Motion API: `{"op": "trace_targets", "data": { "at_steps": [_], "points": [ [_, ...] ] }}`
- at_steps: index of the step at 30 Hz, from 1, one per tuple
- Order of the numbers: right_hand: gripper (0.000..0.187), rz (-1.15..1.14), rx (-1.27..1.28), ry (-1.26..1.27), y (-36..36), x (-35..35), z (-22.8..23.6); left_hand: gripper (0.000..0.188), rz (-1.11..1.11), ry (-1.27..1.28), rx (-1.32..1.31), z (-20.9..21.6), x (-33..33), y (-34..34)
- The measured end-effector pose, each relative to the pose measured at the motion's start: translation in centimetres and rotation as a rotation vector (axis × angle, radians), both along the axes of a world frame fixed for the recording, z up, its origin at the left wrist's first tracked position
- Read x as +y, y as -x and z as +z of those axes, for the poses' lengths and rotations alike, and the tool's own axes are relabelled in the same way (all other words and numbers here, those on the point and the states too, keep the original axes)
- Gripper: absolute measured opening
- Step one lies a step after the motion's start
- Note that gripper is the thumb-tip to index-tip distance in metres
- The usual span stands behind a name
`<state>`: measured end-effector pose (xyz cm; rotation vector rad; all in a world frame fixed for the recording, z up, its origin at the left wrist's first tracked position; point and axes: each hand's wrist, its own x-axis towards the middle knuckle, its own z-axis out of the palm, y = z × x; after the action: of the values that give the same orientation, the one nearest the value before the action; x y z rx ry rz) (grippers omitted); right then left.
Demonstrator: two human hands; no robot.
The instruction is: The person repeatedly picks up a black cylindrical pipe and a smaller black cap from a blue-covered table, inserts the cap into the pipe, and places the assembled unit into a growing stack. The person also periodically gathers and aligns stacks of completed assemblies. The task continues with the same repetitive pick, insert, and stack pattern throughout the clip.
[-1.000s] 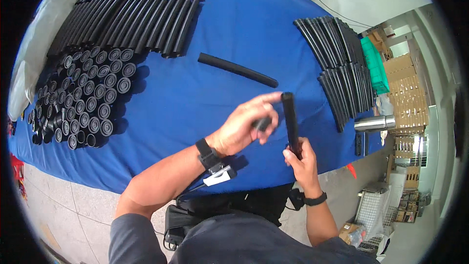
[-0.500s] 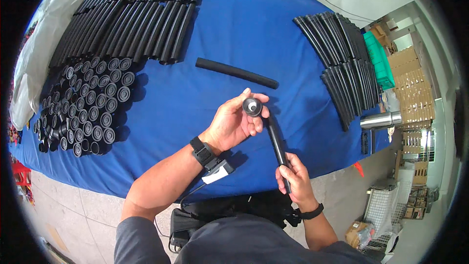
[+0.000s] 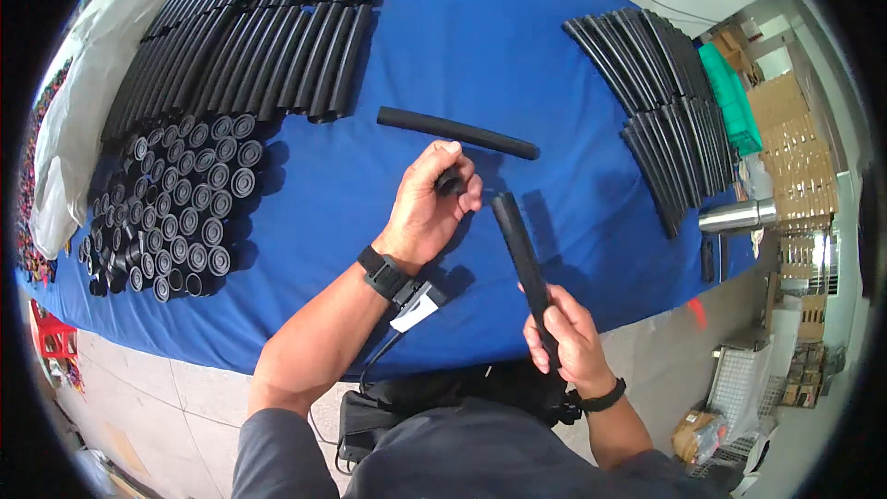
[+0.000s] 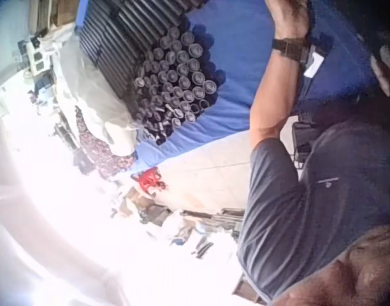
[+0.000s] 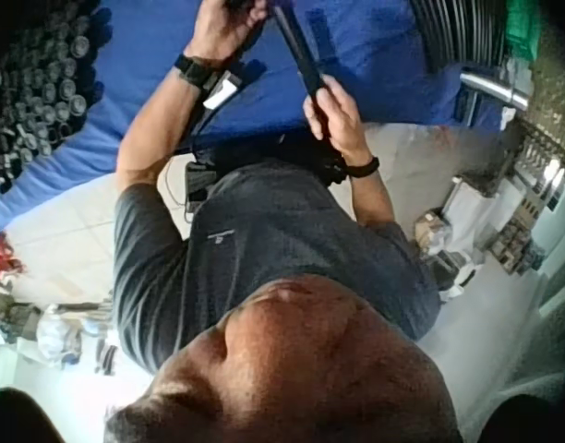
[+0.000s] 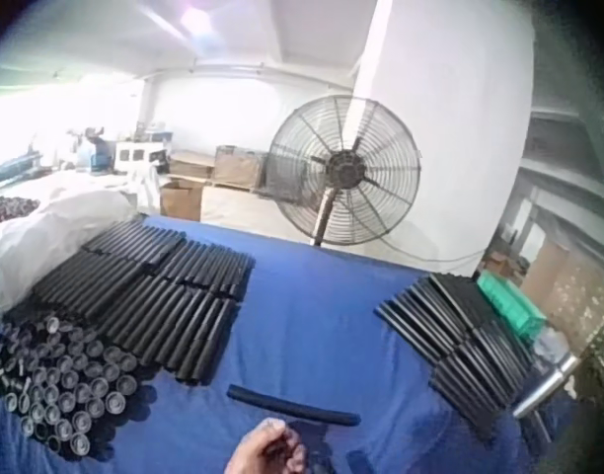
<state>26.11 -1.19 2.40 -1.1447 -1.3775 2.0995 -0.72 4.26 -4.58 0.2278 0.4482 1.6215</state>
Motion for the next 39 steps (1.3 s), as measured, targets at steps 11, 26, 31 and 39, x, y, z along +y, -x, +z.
{"op": "trace_targets", "data": {
  "at_steps": [11, 26, 31, 39],
  "points": [
    [0.058, 0.061, 0.072, 0.239, 4.5, -0.1, -1.3, 0.067, -0.014, 0.022, -0.187, 0.9, -0.4, 0.5],
    [0.043, 0.117, -0.187, -0.063, 4.6, -1.3, -1.3, 0.058, 0.158, 0.177, 0.073, 1.0, -0.9, -0.5],
    [0.042, 0.119, -0.284, -0.185, 5.3, -1.5, -1.1, 0.054, 0.159, 0.199, 0.049, 0.9, -1.0, -0.3],
    [0.042, 0.142, -0.363, -0.335, 4.6, -1.1, -1.6, 0.058, 0.152, 0.185, 0.031, 0.7, -1.0, -0.7]
  ]
}}
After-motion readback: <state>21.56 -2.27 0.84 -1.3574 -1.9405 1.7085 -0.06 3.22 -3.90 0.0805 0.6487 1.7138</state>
